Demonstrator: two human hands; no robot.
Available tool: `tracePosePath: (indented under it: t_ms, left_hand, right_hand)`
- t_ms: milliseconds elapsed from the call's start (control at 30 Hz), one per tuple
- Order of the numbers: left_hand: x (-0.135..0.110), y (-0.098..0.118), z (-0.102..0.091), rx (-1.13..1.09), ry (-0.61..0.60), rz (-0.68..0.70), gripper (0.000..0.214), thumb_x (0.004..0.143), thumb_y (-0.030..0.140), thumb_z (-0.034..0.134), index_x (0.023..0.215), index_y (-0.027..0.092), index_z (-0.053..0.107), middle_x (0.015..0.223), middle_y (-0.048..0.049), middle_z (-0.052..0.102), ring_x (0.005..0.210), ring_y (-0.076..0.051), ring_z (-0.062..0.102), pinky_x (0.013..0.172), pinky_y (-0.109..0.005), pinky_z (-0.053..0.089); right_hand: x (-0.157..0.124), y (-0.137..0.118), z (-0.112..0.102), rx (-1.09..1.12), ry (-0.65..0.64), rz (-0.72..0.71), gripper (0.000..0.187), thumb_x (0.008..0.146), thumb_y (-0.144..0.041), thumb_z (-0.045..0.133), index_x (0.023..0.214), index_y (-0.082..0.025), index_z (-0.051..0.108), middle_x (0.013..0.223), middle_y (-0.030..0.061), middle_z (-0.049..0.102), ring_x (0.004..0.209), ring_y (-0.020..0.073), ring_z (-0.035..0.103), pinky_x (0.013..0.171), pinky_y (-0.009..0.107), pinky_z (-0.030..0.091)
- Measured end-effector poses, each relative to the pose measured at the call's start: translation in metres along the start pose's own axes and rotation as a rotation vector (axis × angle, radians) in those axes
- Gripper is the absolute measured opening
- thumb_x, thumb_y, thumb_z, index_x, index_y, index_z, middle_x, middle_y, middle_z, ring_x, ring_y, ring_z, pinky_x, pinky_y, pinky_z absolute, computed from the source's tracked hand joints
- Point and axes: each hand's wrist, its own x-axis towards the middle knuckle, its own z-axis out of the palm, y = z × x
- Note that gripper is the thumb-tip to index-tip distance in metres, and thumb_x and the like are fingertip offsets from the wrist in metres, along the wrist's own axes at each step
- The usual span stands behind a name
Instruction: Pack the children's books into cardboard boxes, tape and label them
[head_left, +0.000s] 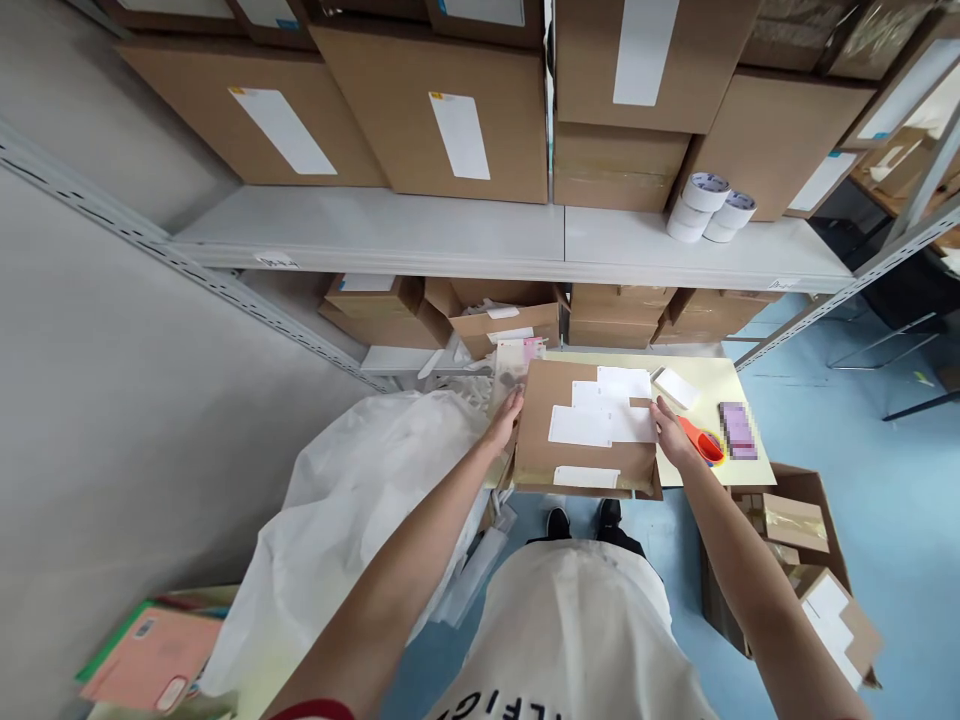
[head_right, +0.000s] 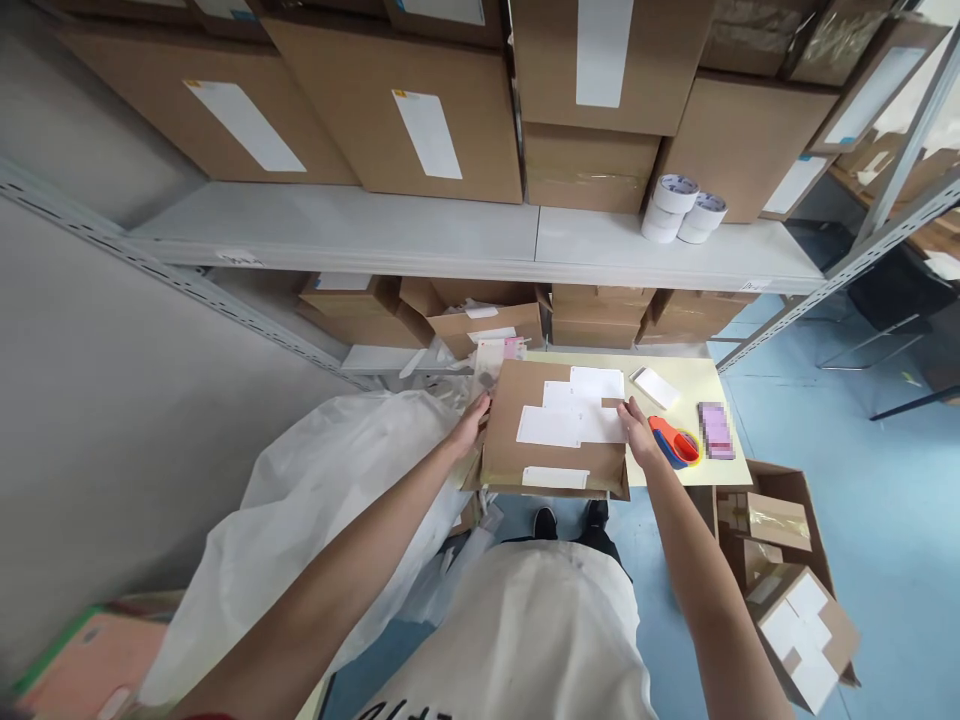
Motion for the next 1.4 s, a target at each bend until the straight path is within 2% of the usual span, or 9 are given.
tracePosePath:
  t_ms: [133, 300, 500, 733, 867, 967, 1133, 1267, 1400]
  left_hand:
    - [-0.040, -0.022, -0.029, 0.115, -0.111, -0.037, 0.091, 0.072, 0.081, 0.058, 0.141, 0.023, 0.054, 0.157, -0.0119, 0.042, 0.150, -0.035, 0.027, 0.124, -0.047, 0.019]
    - [-0.075, -0.033, -0.029, 0.018, -0.245, 0.002, 0.094, 0.071, 0.084, 0.055, 0.142, 0.023, 0.054, 0.149, -0.0127, 0.053, 0.147, -0.036, 0.033, 0.123, -0.050, 0.023]
    - [-0.067, 0.020, -0.029, -0.083, -0.194, 0.188, 0.108, 0.059, 0.070, 0.078, 0.149, 0.022, 0.044, 0.154, -0.0122, 0.046, 0.145, -0.038, 0.035, 0.119, -0.049, 0.031]
    - [-0.045, 0.071, -0.030, 0.015, -0.072, 0.052, 0.066, 0.073, 0.041, 0.067, 0.134, 0.018, 0.055, 0.130, -0.0131, 0.066, 0.122, -0.036, 0.060, 0.107, -0.054, 0.044]
    - [-0.033, 0.071, -0.034, 0.272, 0.128, 0.171, 0.072, 0.072, 0.031, 0.070, 0.139, 0.014, 0.050, 0.138, -0.0203, 0.059, 0.130, -0.039, 0.053, 0.112, -0.056, 0.036]
    - [-0.036, 0.067, -0.034, 0.573, 0.268, 0.386, 0.059, 0.072, 0.024, 0.070, 0.130, 0.018, 0.061, 0.151, -0.0181, 0.046, 0.147, -0.041, 0.030, 0.122, -0.058, 0.014]
    - [-0.039, 0.055, -0.032, 0.644, 0.050, 0.385, 0.011, 0.072, 0.036, 0.074, 0.075, 0.026, 0.075, 0.100, -0.0136, 0.075, 0.129, -0.042, 0.053, 0.121, -0.057, 0.013]
    - [-0.032, 0.037, -0.041, 0.439, -0.167, 0.140, 0.034, 0.060, 0.055, 0.080, 0.080, 0.028, 0.076, 0.101, -0.0110, 0.077, 0.120, -0.043, 0.061, 0.108, -0.051, 0.037]
    - [-0.047, 0.016, -0.034, 0.545, -0.267, 0.107, 0.110, 0.028, 0.049, 0.093, 0.130, 0.020, 0.062, 0.149, -0.0198, 0.051, 0.143, -0.047, 0.037, 0.114, -0.050, 0.032]
  right_hand:
    - [-0.037, 0.036, -0.025, -0.252, -0.070, -0.050, 0.090, 0.080, -0.068, 0.063, 0.156, -0.034, 0.029, 0.163, 0.0056, 0.033, 0.150, 0.0294, 0.030, 0.119, 0.051, 0.033]
    - [-0.072, 0.061, -0.020, -0.281, -0.196, -0.139, 0.102, 0.077, -0.065, 0.066, 0.159, -0.027, 0.019, 0.155, 0.0148, 0.044, 0.140, 0.0344, 0.046, 0.110, 0.057, 0.043]
    - [-0.085, 0.012, -0.020, -0.177, -0.136, -0.284, 0.098, 0.076, -0.043, 0.070, 0.158, -0.030, 0.020, 0.143, 0.0121, 0.058, 0.125, 0.0309, 0.059, 0.101, 0.052, 0.050]
    - [-0.058, -0.030, -0.037, -0.171, 0.048, -0.302, 0.087, 0.075, -0.042, 0.064, 0.153, -0.023, 0.030, 0.118, 0.0116, 0.072, 0.095, 0.0267, 0.070, 0.083, 0.048, 0.058]
    - [-0.042, -0.034, -0.037, -0.511, 0.255, -0.390, 0.074, 0.082, -0.036, 0.052, 0.151, -0.016, 0.034, 0.135, 0.0206, 0.060, 0.115, 0.0356, 0.063, 0.094, 0.058, 0.052]
    - [-0.046, -0.032, -0.034, -0.991, 0.391, -0.609, 0.056, 0.083, -0.026, 0.050, 0.138, -0.018, 0.053, 0.148, 0.0197, 0.049, 0.139, 0.0422, 0.041, 0.110, 0.069, 0.030]
    - [-0.053, -0.027, -0.041, -1.399, 0.148, -0.680, 0.030, 0.086, -0.026, 0.053, 0.106, -0.022, 0.074, 0.125, 0.0152, 0.067, 0.132, 0.0399, 0.048, 0.112, 0.063, 0.032]
    - [-0.053, -0.016, -0.055, -1.393, -0.015, -0.520, 0.054, 0.083, -0.044, 0.062, 0.134, -0.028, 0.061, 0.142, 0.0118, 0.059, 0.138, 0.0444, 0.041, 0.106, 0.074, 0.031]
    - [-0.061, -0.003, -0.045, -1.458, -0.129, -0.378, 0.094, 0.065, -0.067, 0.073, 0.148, -0.030, 0.046, 0.162, 0.0128, 0.031, 0.149, 0.0519, 0.015, 0.104, 0.086, 0.009]
